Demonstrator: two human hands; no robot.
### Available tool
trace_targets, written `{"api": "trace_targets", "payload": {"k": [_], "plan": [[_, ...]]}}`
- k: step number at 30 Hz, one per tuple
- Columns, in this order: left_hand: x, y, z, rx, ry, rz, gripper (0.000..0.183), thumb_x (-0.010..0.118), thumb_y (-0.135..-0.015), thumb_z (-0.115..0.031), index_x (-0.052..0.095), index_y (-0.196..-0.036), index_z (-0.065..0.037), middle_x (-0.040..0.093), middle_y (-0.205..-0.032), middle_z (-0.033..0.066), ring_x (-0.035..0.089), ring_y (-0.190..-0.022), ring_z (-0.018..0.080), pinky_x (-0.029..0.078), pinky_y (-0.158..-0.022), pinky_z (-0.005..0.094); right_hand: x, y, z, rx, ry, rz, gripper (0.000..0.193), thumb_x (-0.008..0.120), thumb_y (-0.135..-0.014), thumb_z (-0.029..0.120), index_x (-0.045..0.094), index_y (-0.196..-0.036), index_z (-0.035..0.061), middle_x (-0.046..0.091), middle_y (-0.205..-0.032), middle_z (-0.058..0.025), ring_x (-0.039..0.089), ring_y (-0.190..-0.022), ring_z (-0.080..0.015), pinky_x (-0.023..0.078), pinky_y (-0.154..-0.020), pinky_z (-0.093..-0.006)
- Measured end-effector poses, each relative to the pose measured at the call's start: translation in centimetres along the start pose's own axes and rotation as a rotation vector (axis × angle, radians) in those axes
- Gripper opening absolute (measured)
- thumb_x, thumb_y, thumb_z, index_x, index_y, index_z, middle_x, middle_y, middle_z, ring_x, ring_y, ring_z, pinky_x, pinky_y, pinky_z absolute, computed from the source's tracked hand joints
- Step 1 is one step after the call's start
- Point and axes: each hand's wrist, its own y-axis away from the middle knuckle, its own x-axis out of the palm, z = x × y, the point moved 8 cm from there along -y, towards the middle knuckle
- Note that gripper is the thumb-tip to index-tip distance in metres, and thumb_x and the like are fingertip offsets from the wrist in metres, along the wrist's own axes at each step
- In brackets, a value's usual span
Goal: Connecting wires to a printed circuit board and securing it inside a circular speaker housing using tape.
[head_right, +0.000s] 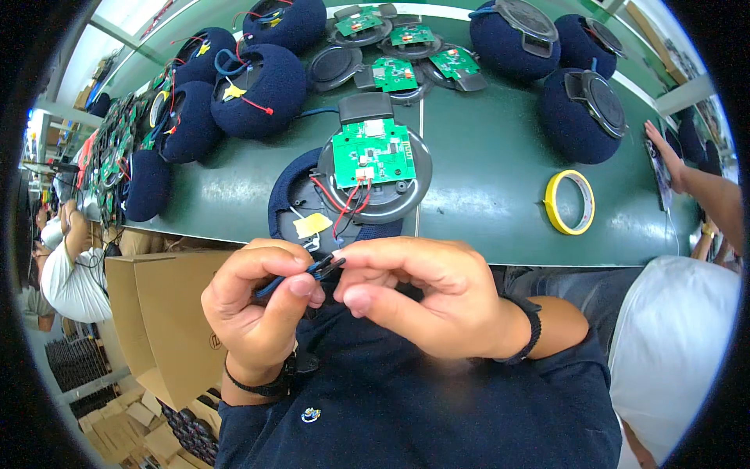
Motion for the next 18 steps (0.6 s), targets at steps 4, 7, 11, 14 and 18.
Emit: {"api": "trace_targets", "payload": {"k": [4,7,11,14,18], "plan": [[0.3,-0.3,0.2,-0.026,-0.051,0.086,0.018,0.077,-0.087,0.006,0.069,-0.103,0.004,0.073,-0.098,0.0156,0.072,-0.084,0.0226,0.057,-0.077,0.0322,-0.2,-0.6,-0.2,0.055,0.064,-0.061,0.025,0.070,-0.101,0.003,0.070,-0.124,-0.0048,0.077,-0.103,-0.0136,0.074,-0.091,-0.0148,0.059,-0.082,-0.0270],[0.3,-0.4,-0.1,0.019,-0.067,0.107,0.018,0.077,-0.088,0.006,0.069,-0.104,0.004,0.073,-0.097,0.0152,0.071,-0.085,0.0223,0.057,-0.076,0.0319,0.1,-0.6,-0.6,0.073,0.021,-0.050,0.022,0.067,-0.102,0.004,0.070,-0.122,-0.0055,0.077,-0.103,-0.0143,0.074,-0.091,-0.0152,0.060,-0.082,-0.0279],[0.6,-0.6,-0.8,0.113,-0.139,0.150,0.017,0.077,-0.089,0.004,0.069,-0.104,0.003,0.073,-0.096,0.0131,0.070,-0.085,0.0208,0.056,-0.073,0.0317,0.2,-0.6,-0.6,0.025,0.086,-0.062,0.019,0.067,-0.102,0.002,0.072,-0.119,-0.0054,0.077,-0.102,-0.0135,0.074,-0.090,-0.0148,0.060,-0.081,-0.0274],[1.0,-0.7,-1.0,0.102,-0.181,0.208,0.019,0.078,-0.087,0.003,0.070,-0.104,0.002,0.072,-0.094,0.0114,0.070,-0.083,0.0216,0.056,-0.070,0.0326,0.4,-0.5,-0.7,0.004,0.125,-0.061,0.018,0.068,-0.101,0.002,0.074,-0.117,-0.0052,0.077,-0.102,-0.0129,0.073,-0.088,-0.0142,0.059,-0.079,-0.0267],[1.0,0.1,-1.4,0.162,-0.368,0.151,0.019,0.081,-0.085,0.000,0.072,-0.102,0.000,0.071,-0.094,0.0127,0.068,-0.079,0.0201,0.054,-0.071,0.0292,0.3,-0.4,-1.0,0.007,0.194,-0.103,0.020,0.072,-0.098,0.001,0.075,-0.116,-0.0043,0.077,-0.099,-0.0135,0.073,-0.086,-0.0151,0.058,-0.076,-0.0273]]}}
